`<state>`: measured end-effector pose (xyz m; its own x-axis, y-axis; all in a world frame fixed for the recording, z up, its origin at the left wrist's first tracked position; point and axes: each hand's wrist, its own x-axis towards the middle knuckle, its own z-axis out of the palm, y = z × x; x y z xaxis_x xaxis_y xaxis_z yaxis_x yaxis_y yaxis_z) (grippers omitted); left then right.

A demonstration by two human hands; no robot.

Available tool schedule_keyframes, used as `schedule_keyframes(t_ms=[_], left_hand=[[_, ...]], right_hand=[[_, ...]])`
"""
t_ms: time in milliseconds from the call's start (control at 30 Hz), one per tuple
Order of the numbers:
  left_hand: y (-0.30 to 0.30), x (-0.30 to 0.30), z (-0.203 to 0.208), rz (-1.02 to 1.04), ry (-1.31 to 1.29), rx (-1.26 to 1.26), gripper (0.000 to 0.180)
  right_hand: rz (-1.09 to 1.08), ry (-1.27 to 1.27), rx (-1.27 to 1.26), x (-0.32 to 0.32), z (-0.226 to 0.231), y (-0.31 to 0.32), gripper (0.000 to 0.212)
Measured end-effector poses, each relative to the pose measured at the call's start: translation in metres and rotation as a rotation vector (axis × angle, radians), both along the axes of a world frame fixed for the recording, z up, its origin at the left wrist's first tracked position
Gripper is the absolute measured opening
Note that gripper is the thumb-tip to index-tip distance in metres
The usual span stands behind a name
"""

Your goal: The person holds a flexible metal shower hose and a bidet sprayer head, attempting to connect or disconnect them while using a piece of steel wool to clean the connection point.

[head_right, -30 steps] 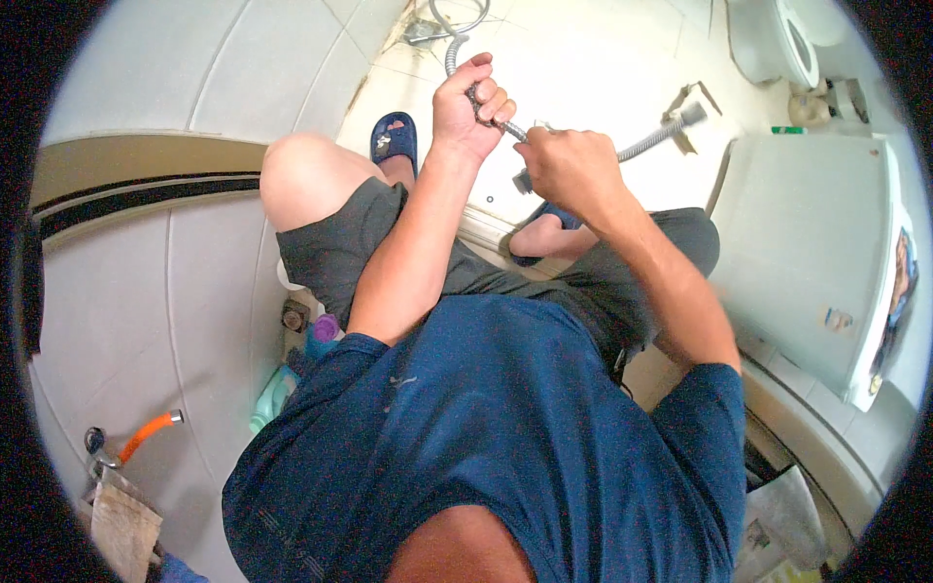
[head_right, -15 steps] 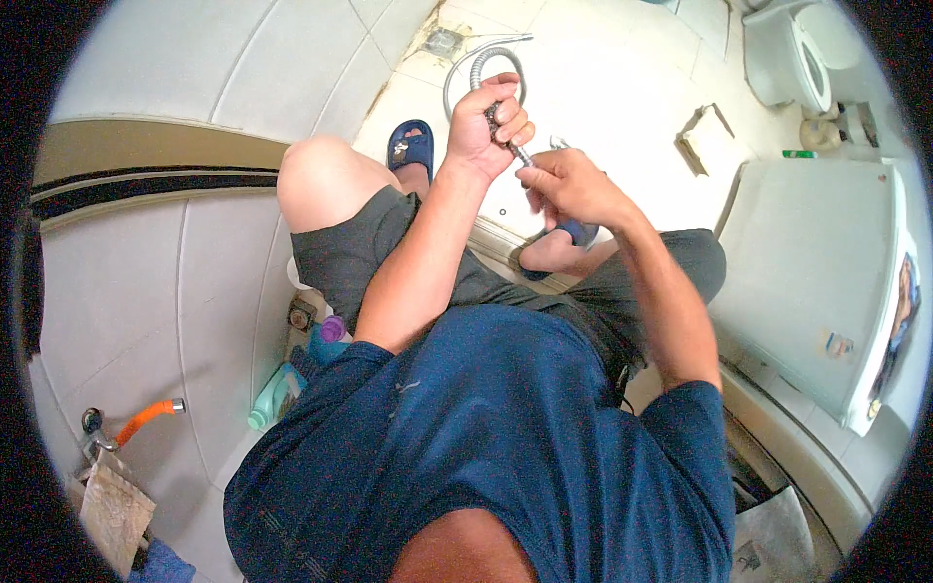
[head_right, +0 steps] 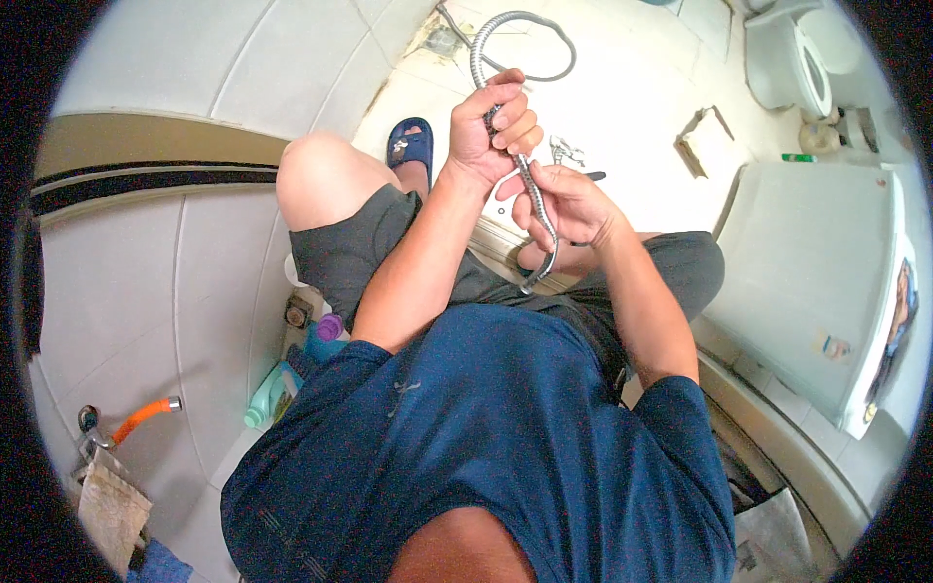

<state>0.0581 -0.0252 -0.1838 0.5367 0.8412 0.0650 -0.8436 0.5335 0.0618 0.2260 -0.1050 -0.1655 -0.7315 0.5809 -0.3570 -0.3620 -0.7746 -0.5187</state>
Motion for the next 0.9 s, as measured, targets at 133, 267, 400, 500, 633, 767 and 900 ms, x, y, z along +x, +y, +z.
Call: schedule_keyframes(t_ms=[133, 267, 400, 500, 633, 767, 900], left_hand=[[0.006, -0.006, 0.0, 0.044, 0.039, -0.03, 0.017], [0.007, 0.002, 0.002, 0.086, 0.248, -0.189, 0.016], [0.01, 0.016, -0.004, 0.2, 0.433, -0.408, 0.019], [0.009, 0.007, -0.007, 0.229, 0.433, -0.367, 0.014], [0.005, -0.001, 0.003, 0.111, 0.192, -0.146, 0.023], [0.004, -0.006, 0.006, 0.007, 0.018, 0.036, 0.028], [0.006, -0.007, 0.007, 0.021, 0.146, -0.031, 0.028]], right_hand=[[-0.102, -0.115, 0.032, -0.007, 0.002, 0.002, 0.045], [0.048, -0.718, 0.303, 0.0, 0.045, 0.02, 0.038], [0.181, -1.411, 0.916, -0.013, 0.049, 0.014, 0.034], [0.153, -1.747, 1.406, -0.019, 0.035, 0.01, 0.039], [-0.031, -0.603, 0.132, -0.008, 0.044, 0.011, 0.05], [0.042, -0.189, -0.023, -0.006, 0.019, 0.0, 0.053], [-0.016, -0.333, 0.102, -0.01, 0.021, 0.002, 0.05]])
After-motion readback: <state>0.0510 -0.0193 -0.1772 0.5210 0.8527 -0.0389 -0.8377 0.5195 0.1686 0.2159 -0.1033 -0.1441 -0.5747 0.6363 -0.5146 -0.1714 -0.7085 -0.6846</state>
